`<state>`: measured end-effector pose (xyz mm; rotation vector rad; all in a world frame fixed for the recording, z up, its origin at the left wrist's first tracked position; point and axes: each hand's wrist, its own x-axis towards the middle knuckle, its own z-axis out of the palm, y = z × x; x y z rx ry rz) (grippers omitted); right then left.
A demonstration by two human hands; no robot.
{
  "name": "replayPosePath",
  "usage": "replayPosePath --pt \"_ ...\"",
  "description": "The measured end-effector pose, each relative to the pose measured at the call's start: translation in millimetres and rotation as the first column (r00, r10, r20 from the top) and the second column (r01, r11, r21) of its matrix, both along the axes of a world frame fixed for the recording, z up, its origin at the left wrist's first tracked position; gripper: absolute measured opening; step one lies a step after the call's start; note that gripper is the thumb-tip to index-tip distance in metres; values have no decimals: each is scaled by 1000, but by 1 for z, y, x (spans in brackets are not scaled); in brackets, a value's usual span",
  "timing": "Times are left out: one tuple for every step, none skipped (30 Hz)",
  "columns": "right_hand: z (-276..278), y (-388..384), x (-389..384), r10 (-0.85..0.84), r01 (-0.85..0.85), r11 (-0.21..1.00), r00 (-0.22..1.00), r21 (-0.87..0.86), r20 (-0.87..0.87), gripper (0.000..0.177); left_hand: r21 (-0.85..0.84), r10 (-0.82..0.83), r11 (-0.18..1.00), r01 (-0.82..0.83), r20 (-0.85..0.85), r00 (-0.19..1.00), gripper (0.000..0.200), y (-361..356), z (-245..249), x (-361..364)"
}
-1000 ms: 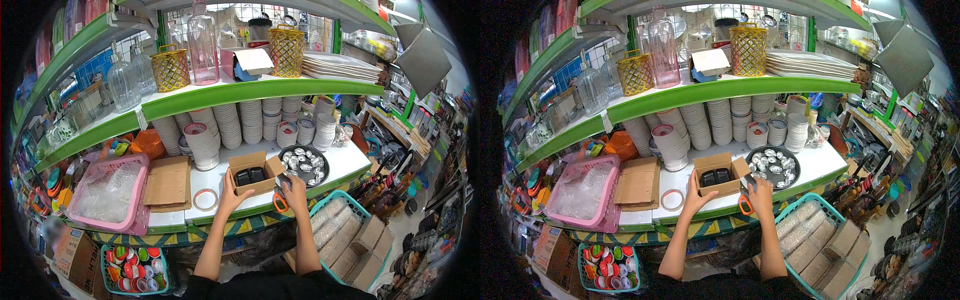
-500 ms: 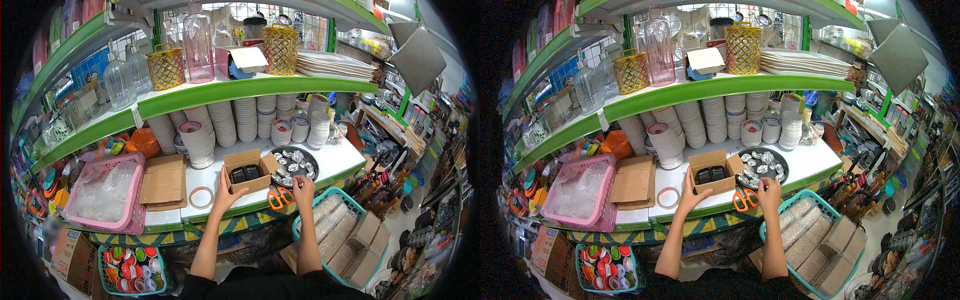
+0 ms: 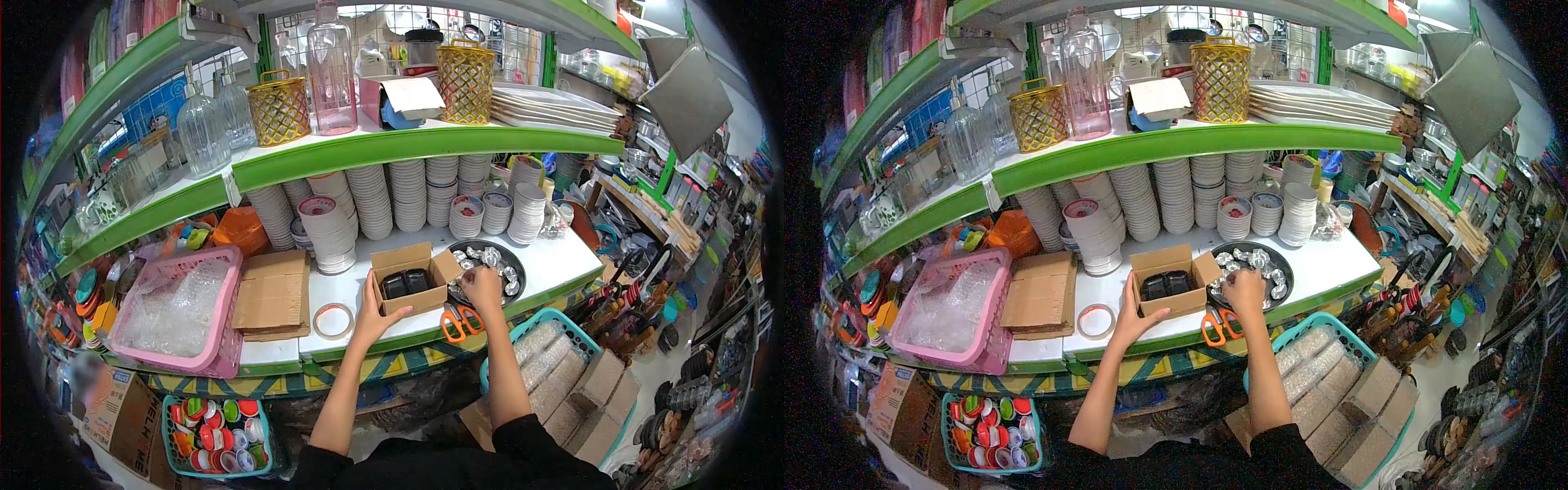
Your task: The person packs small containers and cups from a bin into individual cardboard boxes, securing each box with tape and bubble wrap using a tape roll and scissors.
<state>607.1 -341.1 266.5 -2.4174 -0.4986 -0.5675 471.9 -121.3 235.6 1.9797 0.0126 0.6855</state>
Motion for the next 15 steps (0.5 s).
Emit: replayPosePath --pt "-1 1 1 -5 5 999 1000 -41 -14 14 -11 -5 1000 5 1 1000 117 -1 0 0" --pt "-1 3 2 -11 9 997 1000 -81 -26 15 -11 -3 1000 3 2 1000 117 -1 0 1" --pt "-3 4 3 -9 7 997 1000 -80 -26 15 -37 -19 999 20 5 1000 118 -1 -1 2" --pt "-5 5 4 -29 27 992 1000 -123 -12 15 -65 -37 997 37 9 999 118 -1 -2 3" --pt "-7 5 5 -50 50 985 999 -166 5 15 -65 -36 997 37 8 999 118 0 -3 3" --pt "-8 5 6 -50 50 985 999 -167 4 15 -62 -37 997 37 3 999 119 0 -3 2" --pt "-8 5 6 -56 54 986 998 -155 -4 16 -58 -38 998 38 -2 999 119 0 -3 3" --pt "-8 4 7 -61 58 988 998 -143 -13 17 -60 -38 998 38 -1 999 119 0 -3 3" --pt "-8 4 7 -60 58 988 998 -145 -12 17 -46 -33 998 33 0 999 119 0 -3 3" --pt "-8 2 8 -39 35 996 998 -78 -54 17 -32 -28 999 28 0 1000 119 0 -3 2" --pt "-7 1 9 -15 14 1000 995 -9 -94 18 -33 -27 999 27 1 1000 119 0 -3 2" --pt "-4 0 7 -14 13 1000 996 -10 -93 18 -36 -23 999 23 -5 1000 119 0 -2 2" --pt "-1 -1 6 -8 13 999 994 43 -111 18 -39 -19 999 18 -11 1000 119 -1 -1 2" --pt "2 -2 6 0 13 995 992 96 -128 18 -40 -18 999 17 -11 1000 119 -2 -1 1" --pt "4 -2 7 1 12 995 992 95 -128 18 -33 -14 999 13 -11 1000 119 -2 1 0"
